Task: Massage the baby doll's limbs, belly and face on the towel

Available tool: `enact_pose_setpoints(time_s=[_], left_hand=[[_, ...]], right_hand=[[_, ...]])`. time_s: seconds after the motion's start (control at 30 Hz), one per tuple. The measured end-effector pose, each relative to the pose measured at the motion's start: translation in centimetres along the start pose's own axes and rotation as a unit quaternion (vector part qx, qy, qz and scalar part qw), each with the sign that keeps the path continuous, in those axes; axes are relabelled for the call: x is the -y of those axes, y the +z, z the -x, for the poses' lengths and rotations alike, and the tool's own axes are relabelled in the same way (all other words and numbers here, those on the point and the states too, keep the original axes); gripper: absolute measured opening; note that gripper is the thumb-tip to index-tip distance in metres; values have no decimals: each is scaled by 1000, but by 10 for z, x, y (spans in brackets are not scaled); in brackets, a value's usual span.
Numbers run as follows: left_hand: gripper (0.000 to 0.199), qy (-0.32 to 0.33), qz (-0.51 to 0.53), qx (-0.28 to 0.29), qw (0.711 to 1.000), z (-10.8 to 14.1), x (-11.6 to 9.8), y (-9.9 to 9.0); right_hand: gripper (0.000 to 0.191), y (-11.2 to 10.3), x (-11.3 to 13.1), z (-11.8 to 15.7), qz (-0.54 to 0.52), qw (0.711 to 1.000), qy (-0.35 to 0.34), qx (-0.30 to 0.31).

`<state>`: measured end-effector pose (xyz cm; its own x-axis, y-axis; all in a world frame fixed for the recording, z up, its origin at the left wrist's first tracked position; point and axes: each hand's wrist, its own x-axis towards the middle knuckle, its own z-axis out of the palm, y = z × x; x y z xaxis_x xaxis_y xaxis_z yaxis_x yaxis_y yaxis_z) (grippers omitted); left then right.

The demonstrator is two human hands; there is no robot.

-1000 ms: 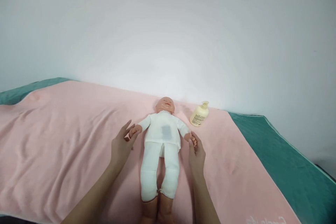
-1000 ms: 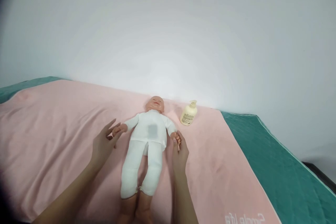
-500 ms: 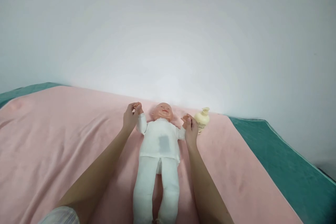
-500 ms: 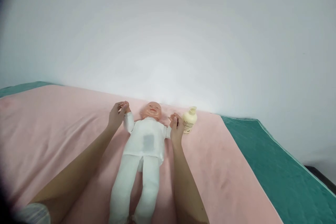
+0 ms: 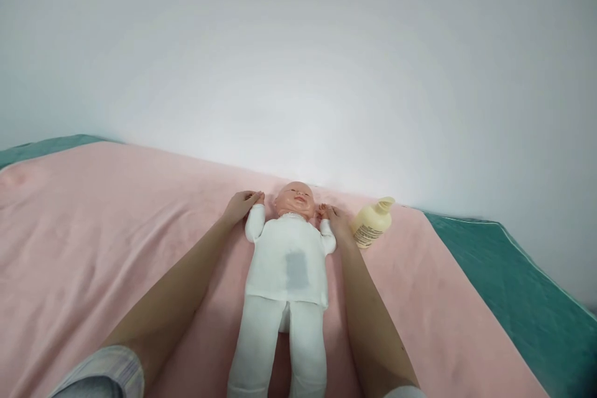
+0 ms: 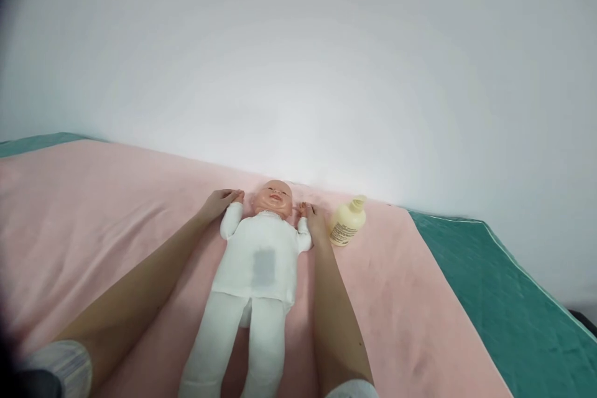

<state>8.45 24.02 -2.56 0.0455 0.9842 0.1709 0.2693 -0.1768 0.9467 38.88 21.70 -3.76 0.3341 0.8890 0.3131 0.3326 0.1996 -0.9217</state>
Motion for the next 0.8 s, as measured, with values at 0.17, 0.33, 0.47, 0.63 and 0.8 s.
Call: enact_pose_setpoints(time_s=[0.17,0.33,0.47,0.63,0.8], left_hand=[[56,13,56,-27,998,7,-4,1],[56,47,143,-140,979,29,-19,0],[54,46,137,-197,970,53,-34,-4],[54,36,102,-267,958,94,-45,-13],[52,9,34,-285,958,146,-51,-20]], right_hand=[[42,-5,16,12,-7,999,10,29],[50,-8,34,35,-44,997,-49,-48],[47,-15,52,65,-34,990,-95,-103],[46,-30,72,112,-40,991,-76,-106],[51,-42,79,157,-37,994,-66,-78]])
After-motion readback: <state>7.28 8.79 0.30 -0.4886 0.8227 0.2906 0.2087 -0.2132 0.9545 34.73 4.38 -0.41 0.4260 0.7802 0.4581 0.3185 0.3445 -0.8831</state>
